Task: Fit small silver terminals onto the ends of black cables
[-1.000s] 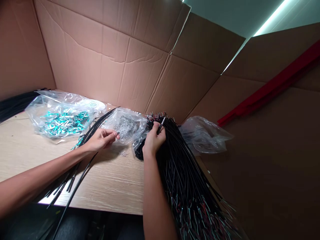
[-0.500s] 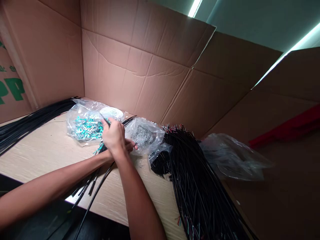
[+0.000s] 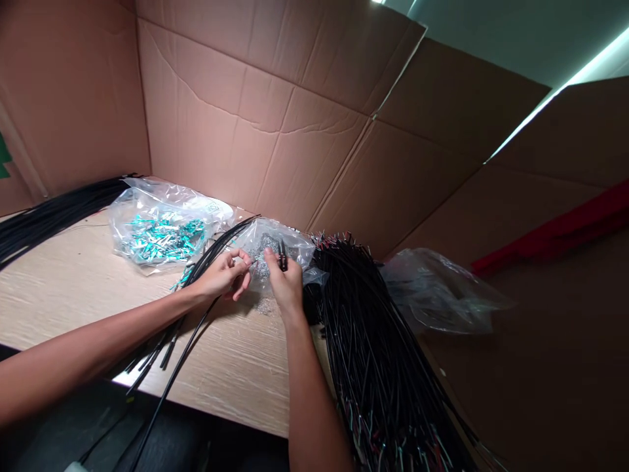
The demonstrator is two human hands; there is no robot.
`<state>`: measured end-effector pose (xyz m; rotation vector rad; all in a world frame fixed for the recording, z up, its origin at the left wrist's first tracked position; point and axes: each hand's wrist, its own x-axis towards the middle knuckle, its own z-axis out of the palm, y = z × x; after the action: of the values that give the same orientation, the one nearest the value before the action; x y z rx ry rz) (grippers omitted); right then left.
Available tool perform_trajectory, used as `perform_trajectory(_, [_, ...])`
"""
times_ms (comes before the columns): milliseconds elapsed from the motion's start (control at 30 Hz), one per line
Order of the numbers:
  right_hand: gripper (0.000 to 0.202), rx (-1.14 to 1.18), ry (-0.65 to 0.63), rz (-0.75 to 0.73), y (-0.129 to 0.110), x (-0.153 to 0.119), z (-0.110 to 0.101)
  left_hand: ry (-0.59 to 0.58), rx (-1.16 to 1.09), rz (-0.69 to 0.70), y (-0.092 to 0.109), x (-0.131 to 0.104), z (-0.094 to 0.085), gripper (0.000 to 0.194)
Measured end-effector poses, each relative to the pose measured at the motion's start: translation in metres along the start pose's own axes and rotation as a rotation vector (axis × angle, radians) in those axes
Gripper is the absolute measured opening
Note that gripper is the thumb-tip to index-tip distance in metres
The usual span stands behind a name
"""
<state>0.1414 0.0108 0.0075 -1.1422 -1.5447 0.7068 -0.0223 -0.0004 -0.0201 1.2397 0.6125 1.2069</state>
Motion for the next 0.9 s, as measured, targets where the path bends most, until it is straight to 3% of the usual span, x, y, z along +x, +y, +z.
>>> perform_trajectory(67, [0.038,0.076,-0.199,0.083,-0.005,-0.004,0.001,0.001,0.000,0.034,0.002,0.000,-0.001,0.046])
perform_trajectory(133, [0.035,0.124,-0.274,0.116,-0.008,-0.005,0.000,-0.002,0.000,0.036,0.004,0.001,-0.002,0.045])
perform_trajectory(267, [0.034,0.164,-0.115,0.105,-0.002,0.000,-0.004,0.007,-0.026,-0.052,0.010,-0.001,-0.003,0.036])
perform_trajectory(367, [0.043,0.191,-0.016,0.134,0.007,0.003,-0.003,-0.058,-0.030,-0.144,0.013,-0.005,-0.001,0.030])
perform_trajectory(467, [0.050,0.282,-0.044,0.171,0.010,0.004,0.001,-0.121,-0.013,-0.207,0.017,-0.008,0.000,0.028])
perform_trajectory(600, [0.057,0.388,-0.128,0.186,0.006,0.002,0.004,-0.068,-0.029,-0.241,0.020,-0.010,0.000,0.025])
perform_trajectory(900, [0.054,0.318,-0.062,0.177,0.011,0.003,0.009,-0.002,0.008,-0.211,0.020,-0.009,-0.001,0.020])
